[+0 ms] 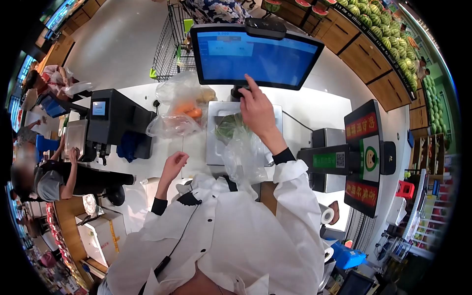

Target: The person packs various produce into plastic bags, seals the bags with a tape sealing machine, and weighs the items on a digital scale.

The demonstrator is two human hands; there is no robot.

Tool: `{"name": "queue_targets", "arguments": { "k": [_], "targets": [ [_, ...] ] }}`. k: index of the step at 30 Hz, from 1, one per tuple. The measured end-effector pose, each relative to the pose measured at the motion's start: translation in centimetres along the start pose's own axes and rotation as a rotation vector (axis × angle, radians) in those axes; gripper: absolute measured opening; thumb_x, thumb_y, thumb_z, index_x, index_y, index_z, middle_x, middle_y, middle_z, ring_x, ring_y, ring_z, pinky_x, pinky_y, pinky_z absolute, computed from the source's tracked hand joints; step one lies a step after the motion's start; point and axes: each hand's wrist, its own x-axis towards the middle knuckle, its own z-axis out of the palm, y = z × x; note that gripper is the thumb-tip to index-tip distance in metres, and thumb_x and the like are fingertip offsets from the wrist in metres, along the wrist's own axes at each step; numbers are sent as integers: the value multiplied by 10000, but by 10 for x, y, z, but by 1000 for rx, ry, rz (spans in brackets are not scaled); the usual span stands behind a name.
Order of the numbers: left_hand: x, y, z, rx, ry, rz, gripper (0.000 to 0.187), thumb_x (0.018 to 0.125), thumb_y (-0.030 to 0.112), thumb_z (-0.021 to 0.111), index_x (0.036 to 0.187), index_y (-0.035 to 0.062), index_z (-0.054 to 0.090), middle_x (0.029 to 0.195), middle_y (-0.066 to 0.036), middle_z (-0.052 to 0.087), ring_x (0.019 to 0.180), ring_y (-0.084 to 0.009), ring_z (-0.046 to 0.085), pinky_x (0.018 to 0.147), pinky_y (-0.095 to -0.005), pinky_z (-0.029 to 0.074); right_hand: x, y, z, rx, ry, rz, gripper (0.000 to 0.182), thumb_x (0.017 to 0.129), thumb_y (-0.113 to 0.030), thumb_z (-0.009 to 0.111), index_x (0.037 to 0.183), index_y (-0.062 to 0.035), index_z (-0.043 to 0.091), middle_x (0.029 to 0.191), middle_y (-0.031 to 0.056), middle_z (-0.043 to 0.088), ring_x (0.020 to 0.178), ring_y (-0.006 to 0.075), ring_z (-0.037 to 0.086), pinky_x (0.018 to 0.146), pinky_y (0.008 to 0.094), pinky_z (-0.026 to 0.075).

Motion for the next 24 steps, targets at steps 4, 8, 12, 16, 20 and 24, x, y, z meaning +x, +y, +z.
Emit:
{"name": "queue_targets", "arguments": {
  "k": [4,8,12,16,20,24],
  "targets": [
    [14,13,27,323,-33,274,581,737,175,742,1232,22,480,1133,-133,552,1040,-237,535,876,-331,436,-48,22,-7,21,61,138,235,812,-15,561,1045,-39,570,1214,136,544,957,310,592,765,344,497],
    [56,54,87,627,-53,599,982,637,147,771,1421,-7,201,1464,-220,232,1368,-365,211,1121,-421,206,-131,38,-10,248,116,553,215,898,-49,502,1105,-12,549,1153,116,583,898,191,606,747,280,476],
    [113,75,152,1282,178,817,931,670,109,688,1438,13,169,1478,-223,190,1389,-362,148,1129,-452,176,-216,38,-14,328,186,851,202,918,-52,472,1105,-17,539,1131,99,584,840,197,622,712,278,480],
    [130,109,176,1053,-187,932,617,692,-13,545,1293,0,409,1413,-206,317,1364,-334,227,1115,-418,210,-275,35,-17,369,274,1016,208,931,-75,459,1113,-18,541,1117,91,593,818,177,627,714,278,480],
    [166,93,193,370,-230,312,297,732,-24,515,1016,11,598,1139,-162,599,1104,-334,542,929,-422,425,-298,28,-21,402,249,1083,242,956,-161,471,1146,-37,556,1083,62,611,853,137,611,724,268,475],
    [153,150,158,-420,-146,329,159,877,73,495,982,6,594,986,-134,664,957,-299,616,825,-415,478,-277,25,-5,794,182,1003,330,949,-199,510,1233,-30,502,1180,106,562,1020,178,588,802,275,471]
  ]
}}
